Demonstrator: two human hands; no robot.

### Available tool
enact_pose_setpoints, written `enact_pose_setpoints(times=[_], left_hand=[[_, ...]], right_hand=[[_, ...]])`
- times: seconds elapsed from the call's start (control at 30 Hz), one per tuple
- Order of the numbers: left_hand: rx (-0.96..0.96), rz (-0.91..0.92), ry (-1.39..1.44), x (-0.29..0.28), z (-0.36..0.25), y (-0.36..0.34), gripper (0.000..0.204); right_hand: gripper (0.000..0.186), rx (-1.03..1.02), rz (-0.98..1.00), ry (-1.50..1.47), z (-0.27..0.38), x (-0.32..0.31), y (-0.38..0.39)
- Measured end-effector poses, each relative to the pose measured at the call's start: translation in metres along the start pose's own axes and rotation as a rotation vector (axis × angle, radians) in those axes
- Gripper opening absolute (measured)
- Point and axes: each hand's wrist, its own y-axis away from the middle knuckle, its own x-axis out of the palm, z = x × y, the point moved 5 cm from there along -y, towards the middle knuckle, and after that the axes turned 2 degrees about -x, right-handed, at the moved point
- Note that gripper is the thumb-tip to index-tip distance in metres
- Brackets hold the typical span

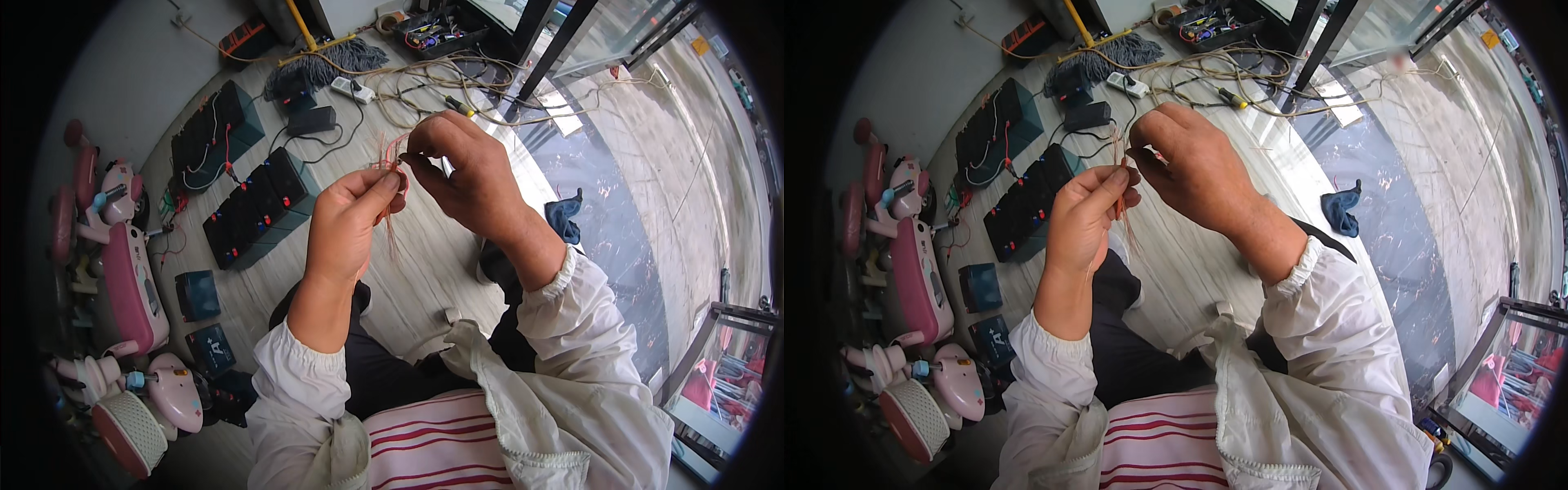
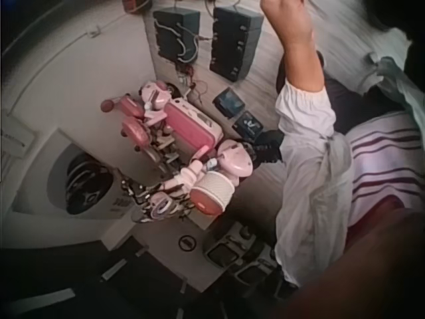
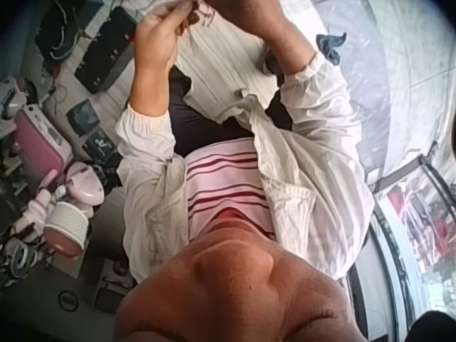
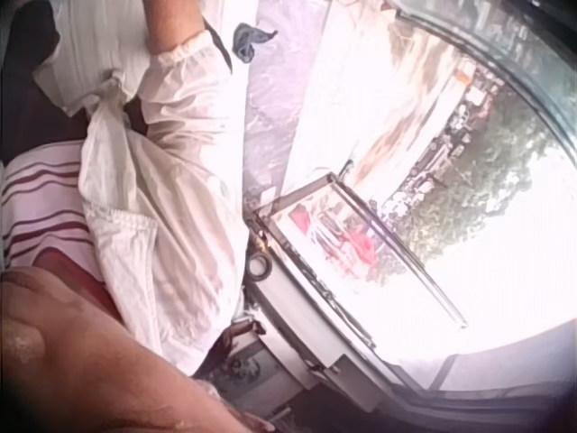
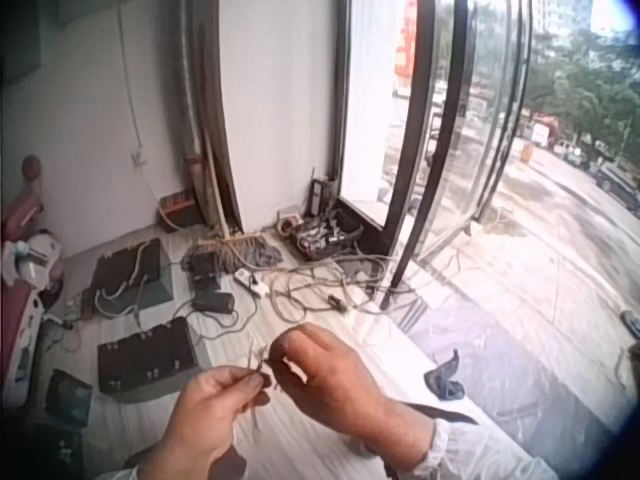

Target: The person sits on the floor and repairs a red wire by stripping the insulation, twisting the exposed strands, and connecting it to a terminal. They use scissors to cut the wire and a screwdriver to tighten the connection.

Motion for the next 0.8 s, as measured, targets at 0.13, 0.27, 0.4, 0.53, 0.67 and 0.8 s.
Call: enact_pose_setpoints(times=[0.13,0.27,0.4,0.53,0.67,0.8], left_hand=[[-0.051,0.013,-0.073,-0.001,0.005,0.000,0.016],[-0.142,0.002,-0.132,-0.003,0.010,0.008,0.017],[-0.037,-0.075,-0.041,-0.024,0.003,0.004,0.019],[0.106,-0.140,0.043,-0.039,-0.019,-0.002,0.019],[0.078,0.134,0.143,-0.022,-0.019,-0.003,0.019],[-0.055,0.314,0.281,-0.002,-0.008,-0.002,0.018]], right_hand=[[0.020,0.030,-0.024,0.157,-0.003,0.004,0.003],[0.011,0.058,-0.259,0.292,-0.024,-0.019,-0.010],[0.010,0.202,-0.426,0.338,-0.051,-0.072,-0.012],[0.008,0.234,-0.174,-0.060,-0.051,-0.066,-0.010],[0.010,0.229,0.219,-0.321,-0.023,-0.027,-0.004],[0.011,0.186,0.213,-0.333,-0.007,-0.011,-0.002]])
